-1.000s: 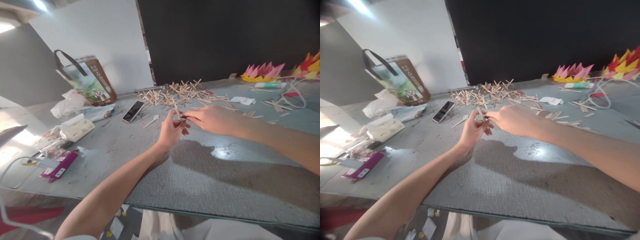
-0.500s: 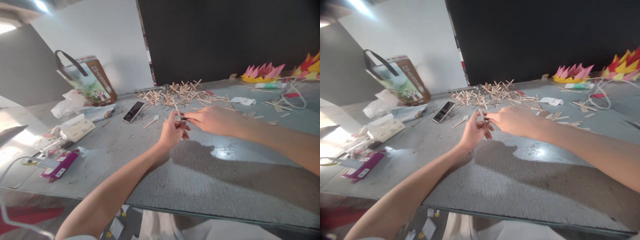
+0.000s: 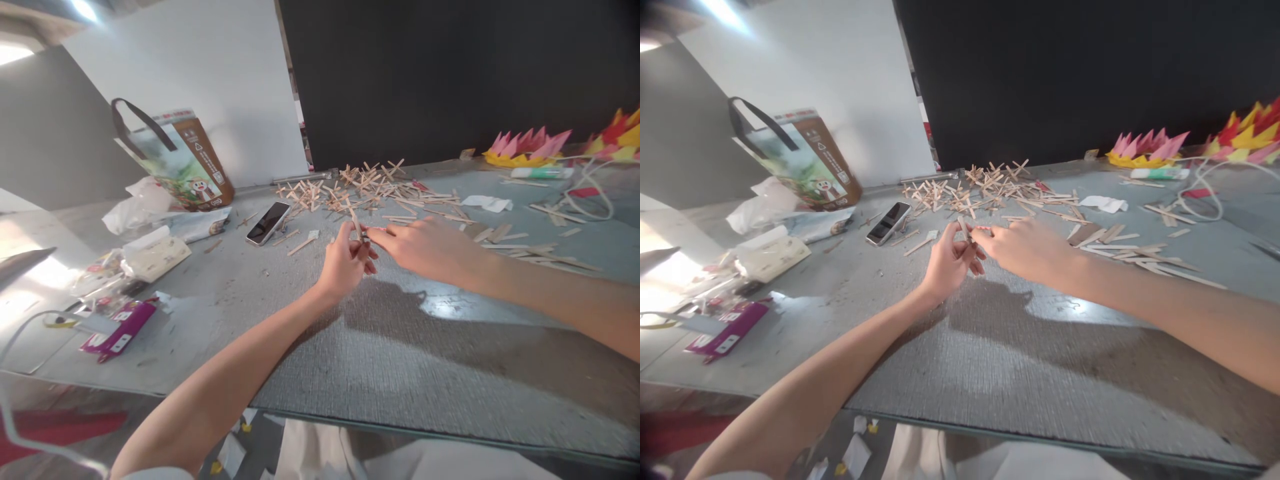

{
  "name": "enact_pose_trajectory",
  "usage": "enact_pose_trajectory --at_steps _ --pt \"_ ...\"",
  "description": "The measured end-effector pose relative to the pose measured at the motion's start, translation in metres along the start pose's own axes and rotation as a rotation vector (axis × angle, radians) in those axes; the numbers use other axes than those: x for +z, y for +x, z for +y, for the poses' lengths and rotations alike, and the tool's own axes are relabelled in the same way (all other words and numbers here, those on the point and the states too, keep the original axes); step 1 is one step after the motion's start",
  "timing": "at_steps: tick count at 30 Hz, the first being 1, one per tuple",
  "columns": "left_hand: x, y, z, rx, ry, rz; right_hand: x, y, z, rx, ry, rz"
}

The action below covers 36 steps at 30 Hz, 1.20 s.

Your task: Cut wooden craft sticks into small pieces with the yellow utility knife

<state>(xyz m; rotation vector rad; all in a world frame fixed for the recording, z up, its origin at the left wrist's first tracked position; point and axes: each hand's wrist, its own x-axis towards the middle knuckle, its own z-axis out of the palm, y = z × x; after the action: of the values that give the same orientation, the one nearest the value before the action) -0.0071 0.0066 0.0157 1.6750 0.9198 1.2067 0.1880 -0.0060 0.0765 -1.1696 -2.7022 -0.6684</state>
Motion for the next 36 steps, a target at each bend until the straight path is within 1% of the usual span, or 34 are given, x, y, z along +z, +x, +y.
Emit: enact_pose_trajectory --at_steps 4,7,13,17,22,26,33,36 --pt "-0.001 0.001 -0.004 0.059 0.027 0.015 0.004 0.0 -0.003 0.042 0.095 -0.008" --pt "-0.001 0.001 -0.005 0.076 0.053 0.029 0.007 0.001 -0.005 0.087 0.164 -0.029" --pt "0.0 -0.001 -0.003 0.044 0.09 0.052 0.012 0.005 -0.006 0.142 0.332 -0.039" --pt "0.0 -0.001 -0.004 0.059 0.106 0.07 0.014 0.008 -0.005 0.181 0.482 -0.035" --pt "0.0 -0.001 -0.003 0.083 0.128 0.096 0.011 0.012 -0.006 0.23 0.656 -0.048" --pt "0.002 -0.002 -0.002 0.081 0.142 0.112 0.011 0.014 -0.006 0.254 0.743 -0.045" --pt "0.005 -0.004 0.001 0.062 0.2 0.161 0.017 0.016 -0.008 0.28 0.896 -0.034" --pt "0.005 -0.004 0.0 0.057 0.231 0.17 0.021 0.015 -0.009 0.309 1.002 -0.062"
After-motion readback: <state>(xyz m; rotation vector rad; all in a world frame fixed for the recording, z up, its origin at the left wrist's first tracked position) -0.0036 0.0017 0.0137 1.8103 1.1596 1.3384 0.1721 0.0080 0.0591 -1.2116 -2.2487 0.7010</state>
